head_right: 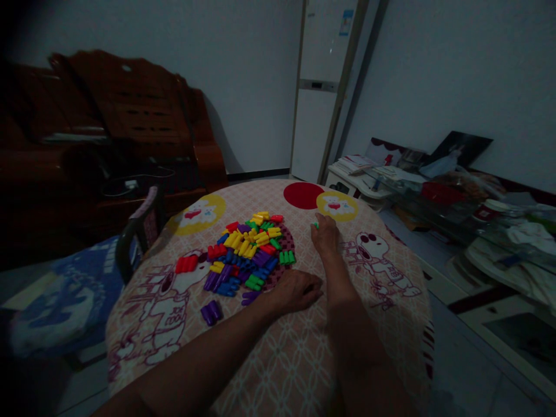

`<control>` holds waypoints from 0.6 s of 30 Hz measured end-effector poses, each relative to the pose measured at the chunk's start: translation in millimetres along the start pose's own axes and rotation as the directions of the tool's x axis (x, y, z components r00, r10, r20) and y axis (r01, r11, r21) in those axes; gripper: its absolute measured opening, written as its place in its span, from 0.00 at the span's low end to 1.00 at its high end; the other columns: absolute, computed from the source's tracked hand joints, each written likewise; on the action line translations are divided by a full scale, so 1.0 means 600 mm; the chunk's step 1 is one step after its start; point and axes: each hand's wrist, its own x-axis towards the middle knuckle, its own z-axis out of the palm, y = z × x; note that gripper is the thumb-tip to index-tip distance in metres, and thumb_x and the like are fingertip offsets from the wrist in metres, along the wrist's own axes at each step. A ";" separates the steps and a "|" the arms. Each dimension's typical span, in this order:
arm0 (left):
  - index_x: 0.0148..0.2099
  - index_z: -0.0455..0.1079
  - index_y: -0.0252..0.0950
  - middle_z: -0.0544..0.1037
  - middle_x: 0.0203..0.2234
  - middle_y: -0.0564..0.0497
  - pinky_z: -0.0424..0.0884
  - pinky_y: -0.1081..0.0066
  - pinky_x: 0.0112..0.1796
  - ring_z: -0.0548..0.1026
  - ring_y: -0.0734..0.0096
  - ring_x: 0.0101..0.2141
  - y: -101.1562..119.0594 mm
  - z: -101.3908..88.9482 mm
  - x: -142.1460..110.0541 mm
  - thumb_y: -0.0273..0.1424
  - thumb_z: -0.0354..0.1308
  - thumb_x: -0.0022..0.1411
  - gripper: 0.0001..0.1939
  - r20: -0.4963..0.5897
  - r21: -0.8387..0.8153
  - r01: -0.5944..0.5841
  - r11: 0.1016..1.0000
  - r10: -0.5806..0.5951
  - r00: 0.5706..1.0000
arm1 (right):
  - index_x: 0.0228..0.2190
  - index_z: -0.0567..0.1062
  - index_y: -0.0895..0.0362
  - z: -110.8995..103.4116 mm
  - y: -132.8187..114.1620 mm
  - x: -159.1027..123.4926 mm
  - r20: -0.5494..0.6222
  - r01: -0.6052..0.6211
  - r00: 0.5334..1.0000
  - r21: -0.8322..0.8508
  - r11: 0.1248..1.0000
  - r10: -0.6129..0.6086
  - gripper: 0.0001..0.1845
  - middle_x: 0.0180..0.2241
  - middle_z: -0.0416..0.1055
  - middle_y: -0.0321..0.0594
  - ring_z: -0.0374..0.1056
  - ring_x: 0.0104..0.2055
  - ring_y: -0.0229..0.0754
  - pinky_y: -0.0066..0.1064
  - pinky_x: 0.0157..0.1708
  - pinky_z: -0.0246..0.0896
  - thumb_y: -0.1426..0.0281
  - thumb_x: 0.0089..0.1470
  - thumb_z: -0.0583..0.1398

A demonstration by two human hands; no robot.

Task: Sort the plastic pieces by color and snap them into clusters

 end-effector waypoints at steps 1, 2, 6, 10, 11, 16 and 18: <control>0.32 0.72 0.37 0.79 0.28 0.49 0.57 0.72 0.28 0.73 0.68 0.29 0.000 -0.002 -0.001 0.37 0.54 0.64 0.11 0.013 -0.004 -0.008 1.000 0.008 1.000 | 0.49 0.77 0.61 -0.007 -0.011 0.001 0.038 0.024 0.999 0.025 0.999 -0.025 0.19 0.44 0.76 0.53 0.70 0.47 0.50 0.36 0.48 0.60 0.69 0.58 0.58; 0.32 0.72 0.37 0.79 0.27 0.49 0.56 0.72 0.28 0.73 0.69 0.28 0.000 -0.004 -0.002 0.36 0.54 0.63 0.11 0.030 -0.008 -0.018 1.000 0.018 0.999 | 0.45 0.79 0.61 -0.013 -0.023 0.000 0.107 0.049 0.993 0.052 0.997 -0.055 0.16 0.42 0.77 0.51 0.71 0.45 0.49 0.35 0.46 0.60 0.69 0.58 0.58; 0.27 0.70 0.36 0.76 0.22 0.51 0.52 0.71 0.25 0.69 0.71 0.23 0.001 -0.007 -0.006 0.35 0.54 0.61 0.12 0.063 -0.015 -0.059 0.998 0.060 0.996 | 0.28 0.82 0.57 -0.020 -0.063 -0.014 0.477 0.145 0.856 0.151 0.978 -0.200 0.09 0.31 0.79 0.44 0.71 0.34 0.43 0.30 0.35 0.58 0.64 0.50 0.67; 0.25 0.68 0.35 0.75 0.21 0.51 0.51 0.70 0.24 0.68 0.73 0.21 0.003 -0.004 -0.007 0.31 0.54 0.58 0.11 0.039 -0.032 -0.068 0.997 0.070 0.997 | 0.26 0.80 0.56 -0.014 -0.088 -0.032 0.584 0.214 0.762 0.182 0.960 -0.280 0.11 0.27 0.77 0.38 0.67 0.29 0.39 0.27 0.28 0.52 0.63 0.42 0.71; 0.25 0.68 0.34 0.75 0.20 0.51 0.51 0.70 0.24 0.67 0.74 0.20 0.003 -0.004 -0.007 0.31 0.54 0.58 0.11 0.037 -0.039 -0.067 0.997 0.069 0.997 | 0.24 0.79 0.56 -0.014 -0.092 -0.034 0.602 0.222 0.741 0.201 0.954 -0.299 0.10 0.25 0.75 0.36 0.66 0.27 0.38 0.27 0.26 0.51 0.64 0.41 0.72; 0.24 0.66 0.35 0.73 0.19 0.52 0.52 0.71 0.25 0.68 0.74 0.21 0.004 -0.008 -0.007 0.32 0.55 0.59 0.12 0.044 -0.056 -0.064 0.996 0.066 0.997 | 0.19 0.74 0.58 -0.020 -0.078 -0.027 0.620 0.048 0.728 0.379 0.924 -0.293 0.11 0.15 0.66 0.29 0.62 0.20 0.33 0.24 0.22 0.50 0.67 0.45 0.68; 0.25 0.66 0.35 0.73 0.19 0.53 0.51 0.70 0.25 0.69 0.73 0.21 0.003 -0.009 -0.007 0.34 0.56 0.61 0.13 0.049 -0.053 -0.055 0.997 0.057 0.997 | 0.20 0.75 0.58 -0.023 -0.058 -0.018 0.544 -0.051 0.813 0.418 0.907 -0.205 0.11 0.14 0.66 0.31 0.62 0.18 0.34 0.24 0.21 0.52 0.68 0.50 0.63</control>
